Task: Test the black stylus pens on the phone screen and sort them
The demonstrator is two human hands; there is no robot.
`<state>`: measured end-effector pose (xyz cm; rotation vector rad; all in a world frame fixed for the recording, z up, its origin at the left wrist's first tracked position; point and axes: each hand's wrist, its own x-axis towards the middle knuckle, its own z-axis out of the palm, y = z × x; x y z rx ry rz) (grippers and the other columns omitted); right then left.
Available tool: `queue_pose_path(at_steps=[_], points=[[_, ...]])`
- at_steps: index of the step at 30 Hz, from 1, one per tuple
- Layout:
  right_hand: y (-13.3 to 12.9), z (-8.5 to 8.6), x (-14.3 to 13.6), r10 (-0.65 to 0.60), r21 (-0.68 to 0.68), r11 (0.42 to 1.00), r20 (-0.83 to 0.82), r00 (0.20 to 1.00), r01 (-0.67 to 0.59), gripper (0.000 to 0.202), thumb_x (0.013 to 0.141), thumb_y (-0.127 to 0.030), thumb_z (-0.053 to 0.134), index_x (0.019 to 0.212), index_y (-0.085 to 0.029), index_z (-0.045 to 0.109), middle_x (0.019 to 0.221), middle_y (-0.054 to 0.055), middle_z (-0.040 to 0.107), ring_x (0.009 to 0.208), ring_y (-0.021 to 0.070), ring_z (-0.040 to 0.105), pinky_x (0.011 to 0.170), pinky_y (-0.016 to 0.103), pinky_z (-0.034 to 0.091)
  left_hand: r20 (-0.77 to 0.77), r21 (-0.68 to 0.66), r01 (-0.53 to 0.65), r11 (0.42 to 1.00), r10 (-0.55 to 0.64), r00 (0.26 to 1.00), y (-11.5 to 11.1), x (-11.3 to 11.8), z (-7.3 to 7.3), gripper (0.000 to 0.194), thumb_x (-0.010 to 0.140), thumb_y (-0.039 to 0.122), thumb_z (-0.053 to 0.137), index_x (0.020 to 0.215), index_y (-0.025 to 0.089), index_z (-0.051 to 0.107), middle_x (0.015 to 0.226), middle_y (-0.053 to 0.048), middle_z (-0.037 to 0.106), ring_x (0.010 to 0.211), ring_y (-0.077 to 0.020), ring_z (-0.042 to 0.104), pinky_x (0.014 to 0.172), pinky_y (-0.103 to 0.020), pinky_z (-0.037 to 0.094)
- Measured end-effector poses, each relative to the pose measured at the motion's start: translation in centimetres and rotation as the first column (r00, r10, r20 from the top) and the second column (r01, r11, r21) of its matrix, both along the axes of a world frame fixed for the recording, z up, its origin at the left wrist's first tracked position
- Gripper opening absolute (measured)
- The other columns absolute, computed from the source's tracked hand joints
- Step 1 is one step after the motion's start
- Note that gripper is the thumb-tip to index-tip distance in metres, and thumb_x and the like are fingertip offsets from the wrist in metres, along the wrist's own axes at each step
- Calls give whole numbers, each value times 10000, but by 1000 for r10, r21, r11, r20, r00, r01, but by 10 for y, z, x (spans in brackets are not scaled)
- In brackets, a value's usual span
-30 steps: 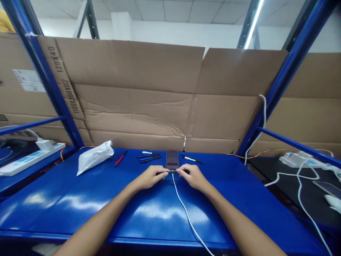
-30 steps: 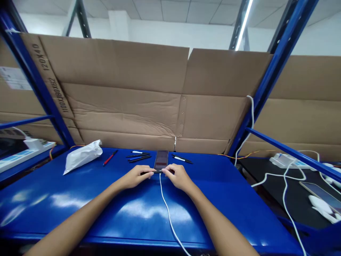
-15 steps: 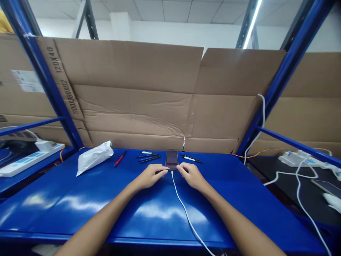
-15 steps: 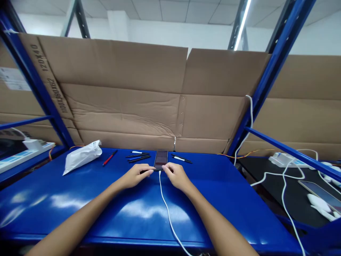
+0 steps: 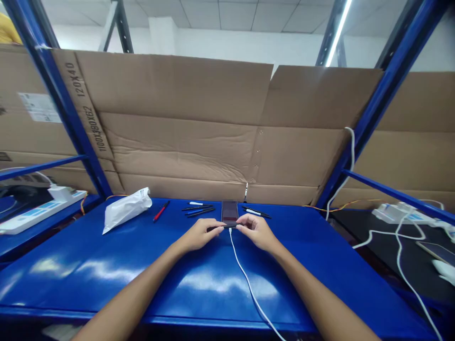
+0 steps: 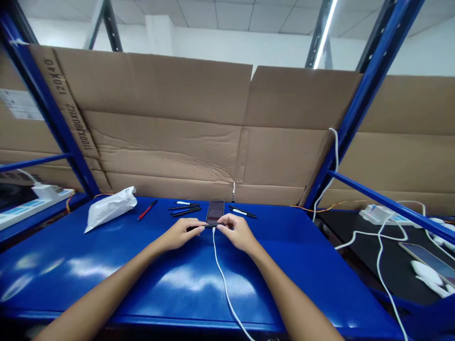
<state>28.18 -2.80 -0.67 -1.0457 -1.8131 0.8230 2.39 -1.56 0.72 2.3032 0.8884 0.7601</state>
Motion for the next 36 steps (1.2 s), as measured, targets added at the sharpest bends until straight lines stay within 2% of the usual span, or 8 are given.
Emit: queue_pose_path(at_steps=[4, 8, 11, 17, 20, 25, 30, 36], points=[[-1, 1, 1, -13, 13, 1000, 44, 999, 13, 269, 871, -443, 659, 976, -200, 706, 826, 24, 716, 687, 170, 607, 653, 290, 480, 27, -42, 24, 999, -23, 999, -2, 1, 2, 418, 1024, 478, 497, 1186, 192, 755, 919, -44, 766, 853, -212, 668, 819, -285, 484], [-5, 6, 1, -15, 45, 999, 56, 998, 12, 248, 878, -415, 663, 984, -198, 722, 838, 23, 732, 697, 171, 614, 664, 288, 476, 14, -94, 45, 995, -44, 999, -3, 3, 3, 490, 1035, 504, 454, 902, 163, 780, 857, -21, 753, 801, -199, 649, 773, -259, 462], [-9, 10, -1, -21, 53, 998, 95, 995, 16, 251, 909, -436, 641, 912, -200, 726, 811, 21, 734, 696, 170, 619, 665, 281, 461, 18, -99, 43, 994, -42, 999, -4, 4, 2, 482, 1028, 516, 465, 941, 159, 777, 844, -22, 749, 800, -201, 648, 774, -257, 462], [-11, 7, -9, -82, 28, 997, 203, 976, 78, 588, 1012, -576, 417, 598, -198, 590, 525, 2, 575, 536, 155, 539, 575, 277, 384, 14, -43, 70, 997, -69, 998, -7, 7, 2, 447, 1037, 485, 468, 948, 170, 772, 901, -38, 758, 836, -200, 657, 817, -261, 464], [-10, 9, -9, -54, 43, 998, 161, 985, 47, 551, 1020, -568, 408, 693, -189, 638, 651, 22, 657, 626, 167, 588, 620, 276, 416, 1, -45, 45, 998, -45, 999, -6, 8, 3, 470, 1046, 493, 439, 929, 163, 753, 862, -29, 739, 798, -190, 633, 766, -252, 449], [-14, 16, -3, 20, 49, 998, 133, 991, -27, 303, 939, -464, 618, 991, -184, 722, 844, 32, 727, 708, 170, 598, 647, 265, 437, -6, -57, 18, 998, -19, 1000, -4, 6, 3, 505, 1050, 498, 415, 822, 144, 695, 751, -6, 664, 722, -168, 576, 680, -239, 401], [-18, 18, -4, 32, 96, 994, 239, 970, -56, 459, 1008, -495, 496, 722, -182, 672, 672, 10, 655, 644, 155, 564, 632, 264, 387, -6, 2, 67, 998, -67, 998, -6, 6, 2, 437, 1054, 447, 439, 944, 148, 738, 792, -22, 689, 738, -172, 605, 712, -241, 423], [-13, 7, -11, 28, -86, 996, 186, 982, -12, 736, 1005, -713, 244, 484, -216, 397, 456, -24, 389, 463, 125, 367, 531, 278, 309, -56, 195, 89, 977, -79, 995, -11, 9, 4, 397, 1072, 389, 415, 1186, 176, 731, 924, -69, 724, 803, -186, 637, 769, -257, 445]])
